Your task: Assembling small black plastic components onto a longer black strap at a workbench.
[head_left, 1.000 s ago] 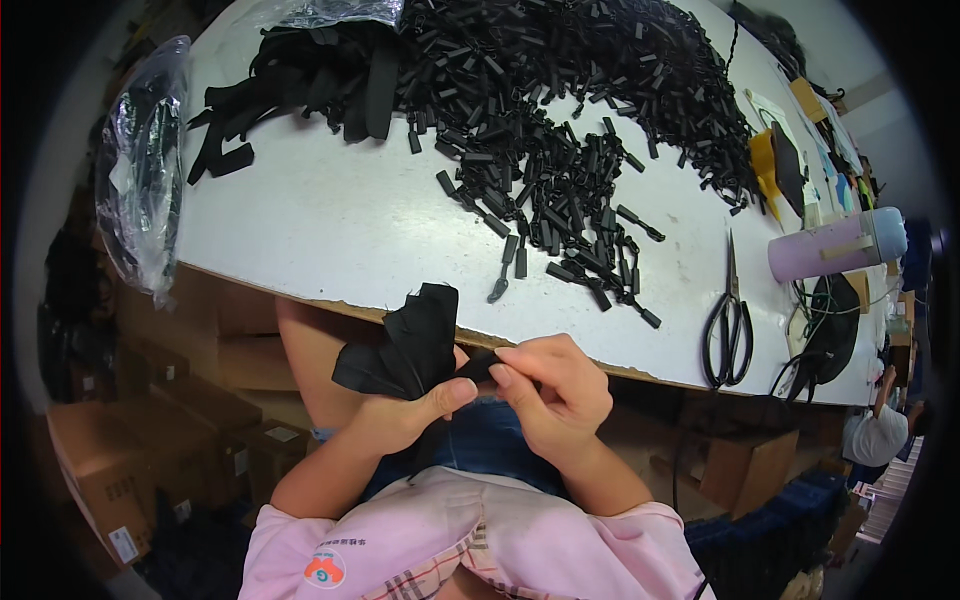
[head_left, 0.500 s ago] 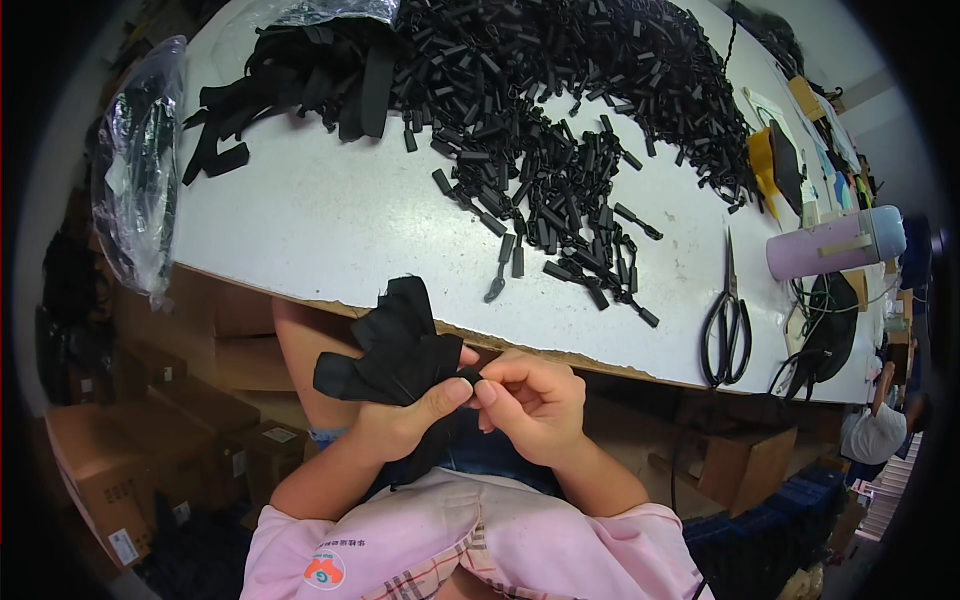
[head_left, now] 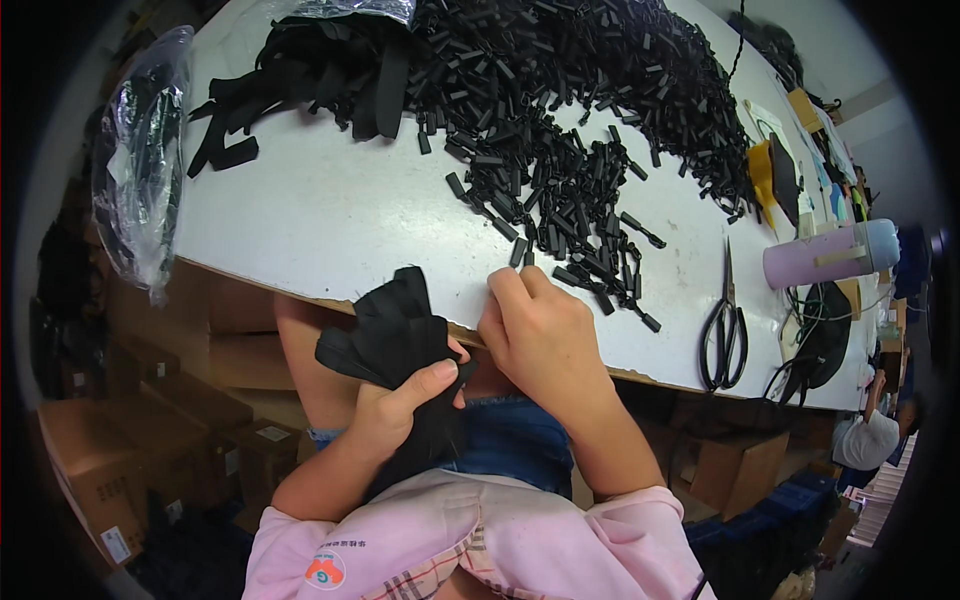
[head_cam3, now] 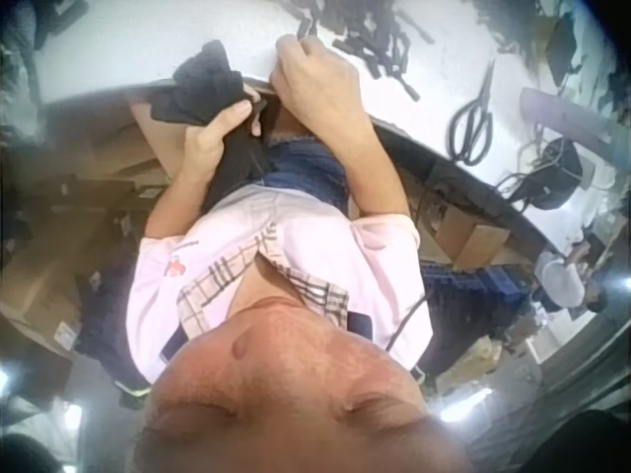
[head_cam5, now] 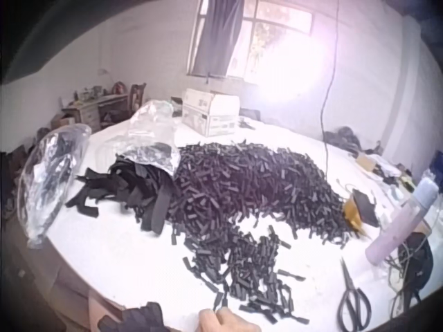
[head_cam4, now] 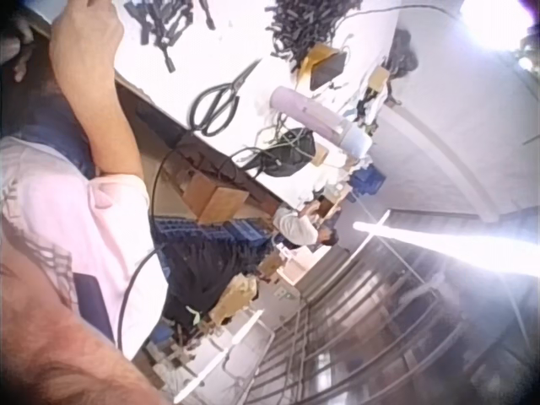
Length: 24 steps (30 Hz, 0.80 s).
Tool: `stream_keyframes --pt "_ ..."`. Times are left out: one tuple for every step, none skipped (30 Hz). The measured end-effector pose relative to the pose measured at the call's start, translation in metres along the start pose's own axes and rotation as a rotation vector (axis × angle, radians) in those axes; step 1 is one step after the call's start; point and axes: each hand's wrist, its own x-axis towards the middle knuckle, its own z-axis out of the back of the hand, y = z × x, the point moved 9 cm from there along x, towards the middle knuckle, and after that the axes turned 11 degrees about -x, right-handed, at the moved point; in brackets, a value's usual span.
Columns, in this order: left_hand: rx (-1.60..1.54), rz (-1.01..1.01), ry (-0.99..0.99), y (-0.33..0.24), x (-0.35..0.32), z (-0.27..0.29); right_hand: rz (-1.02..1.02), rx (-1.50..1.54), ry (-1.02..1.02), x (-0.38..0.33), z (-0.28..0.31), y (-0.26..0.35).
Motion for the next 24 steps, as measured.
stream_keyframes --pt "0.005 0.035 -0.002 0.003 0.0 -0.001 -0.007 -0.103 0.073 0.001 -0.007 -0.001" --pt "0.004 0.034 -0.003 0.004 0.001 0.0 -0.005 -0.103 0.073 0.001 -0.006 -0.002" --pt "0.086 -0.002 -0.015 0.002 0.001 0.002 0.004 -0.108 0.107 0.0 -0.007 -0.002" --pt "0.169 -0.036 -0.027 0.001 0.001 0.003 0.012 -0.114 0.141 -0.001 -0.008 -0.003" --pt "0.169 -0.036 -0.029 0.002 0.001 0.003 0.013 -0.112 0.142 -0.003 -0.006 -0.005" --pt "0.197 -0.085 -0.048 0.0 0.001 0.003 -0.048 0.091 0.1 -0.005 0.0 -0.013" --pt "0.226 -0.135 -0.067 -0.003 0.001 0.004 -0.109 0.293 0.057 -0.007 0.004 -0.02" --pt "0.227 -0.135 -0.069 -0.002 0.001 0.003 -0.108 0.296 0.058 -0.012 0.003 -0.018" --pt "0.216 -0.127 -0.063 0.0 0.002 0.002 -0.283 0.705 0.052 -0.023 -0.003 -0.029" --pt "0.206 -0.119 -0.058 0.002 0.002 0.0 -0.458 1.115 0.04 -0.036 -0.015 -0.034" --pt "0.207 -0.114 -0.057 0.003 0.003 -0.003 -0.405 1.148 -0.013 -0.042 -0.013 -0.031" --pt "0.205 -0.111 -0.038 0.003 0.004 -0.009 -0.433 1.132 -0.007 -0.047 -0.014 -0.028" --pt "0.202 -0.108 -0.019 0.004 0.004 -0.013 -0.345 0.996 -0.067 -0.048 -0.006 -0.022" --pt "0.207 -0.105 -0.019 0.005 0.005 -0.012 -0.259 0.858 -0.126 -0.048 0.002 -0.017" --pt "0.273 -0.125 0.006 0.006 0.005 -0.012 -0.128 0.755 -0.235 -0.046 0.012 -0.011" --pt "0.338 -0.146 0.033 0.006 0.005 -0.013 -0.129 0.757 -0.238 -0.047 0.009 -0.011" --pt "0.342 -0.146 0.034 0.008 0.005 -0.014 -0.088 0.717 -0.294 -0.048 0.012 -0.009" --pt "0.291 -0.137 0.016 0.011 0.006 -0.014 -0.045 0.676 -0.348 -0.05 0.016 -0.007" --pt "0.24 -0.128 -0.001 0.013 0.006 -0.013 -0.079 0.71 -0.328 -0.053 0.012 -0.009" --pt "0.242 -0.129 -0.001 0.012 0.005 -0.013 -0.078 0.71 -0.329 -0.054 0.011 -0.008" --pt "0.304 -0.136 0.018 0.01 0.003 -0.015 -0.095 0.778 -0.352 -0.055 0.009 -0.009" --pt "0.366 -0.143 0.037 0.008 0.001 -0.017 -0.112 0.846 -0.375 -0.057 0.009 -0.01" --pt "0.367 -0.144 0.037 0.006 0.0 -0.02 -0.112 0.846 -0.376 -0.059 0.009 -0.01" --pt "0.4 -0.168 0.076 0.002 -0.001 -0.027 -0.156 0.896 -0.329 -0.06 0.003 -0.013"
